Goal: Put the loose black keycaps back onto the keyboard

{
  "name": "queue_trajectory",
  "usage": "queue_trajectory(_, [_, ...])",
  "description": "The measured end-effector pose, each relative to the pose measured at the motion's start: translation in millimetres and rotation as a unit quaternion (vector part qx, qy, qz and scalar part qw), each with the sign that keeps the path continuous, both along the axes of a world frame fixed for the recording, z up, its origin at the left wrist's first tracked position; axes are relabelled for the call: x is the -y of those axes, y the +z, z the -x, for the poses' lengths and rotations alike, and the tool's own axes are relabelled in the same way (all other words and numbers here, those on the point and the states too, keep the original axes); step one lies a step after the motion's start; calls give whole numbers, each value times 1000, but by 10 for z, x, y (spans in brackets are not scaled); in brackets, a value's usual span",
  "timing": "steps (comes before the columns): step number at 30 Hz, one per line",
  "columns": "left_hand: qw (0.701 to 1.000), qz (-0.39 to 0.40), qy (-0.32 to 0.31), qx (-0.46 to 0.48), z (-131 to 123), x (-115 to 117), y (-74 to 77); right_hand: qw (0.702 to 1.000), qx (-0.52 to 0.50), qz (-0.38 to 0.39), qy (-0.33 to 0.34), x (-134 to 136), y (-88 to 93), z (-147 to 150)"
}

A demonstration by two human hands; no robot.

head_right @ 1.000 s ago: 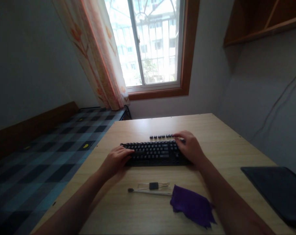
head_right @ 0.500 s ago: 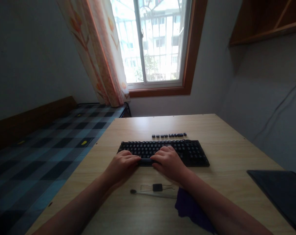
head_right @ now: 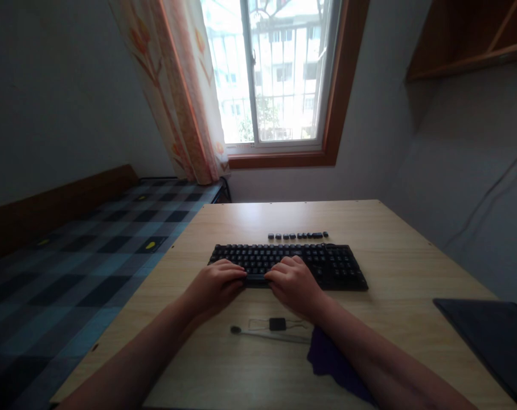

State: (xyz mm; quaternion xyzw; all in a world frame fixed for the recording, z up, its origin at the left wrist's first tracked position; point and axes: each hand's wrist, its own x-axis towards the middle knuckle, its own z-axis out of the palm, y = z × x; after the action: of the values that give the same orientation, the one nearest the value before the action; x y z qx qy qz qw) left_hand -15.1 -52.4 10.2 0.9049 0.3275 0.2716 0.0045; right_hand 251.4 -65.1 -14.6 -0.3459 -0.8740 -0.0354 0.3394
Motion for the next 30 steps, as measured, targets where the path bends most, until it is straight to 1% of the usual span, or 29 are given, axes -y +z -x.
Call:
queue_trajectory(5, [998, 51, 1, 20, 161, -84, 23, 1000, -4, -8, 4, 6, 11, 1])
queue_trajectory(9, [997, 74, -13, 28, 175, -100, 29, 1000, -3, -4, 9, 10, 28, 7])
queue_trajectory(12, [997, 79, -19, 17, 159, -98, 39, 1000, -13, 4, 13, 17, 39, 17])
queue_trajectory(19, [997, 77, 8, -14, 155, -82, 43, 999, -28, 20, 30, 9, 32, 16])
queue_trajectory(24, [996, 81, 18, -10, 155, -74, 43, 998, -36, 41, 40, 2, 23, -4])
queue_trajectory(30, [996, 83, 17, -8, 145, -57, 77, 996, -53, 61, 47, -12, -12, -11])
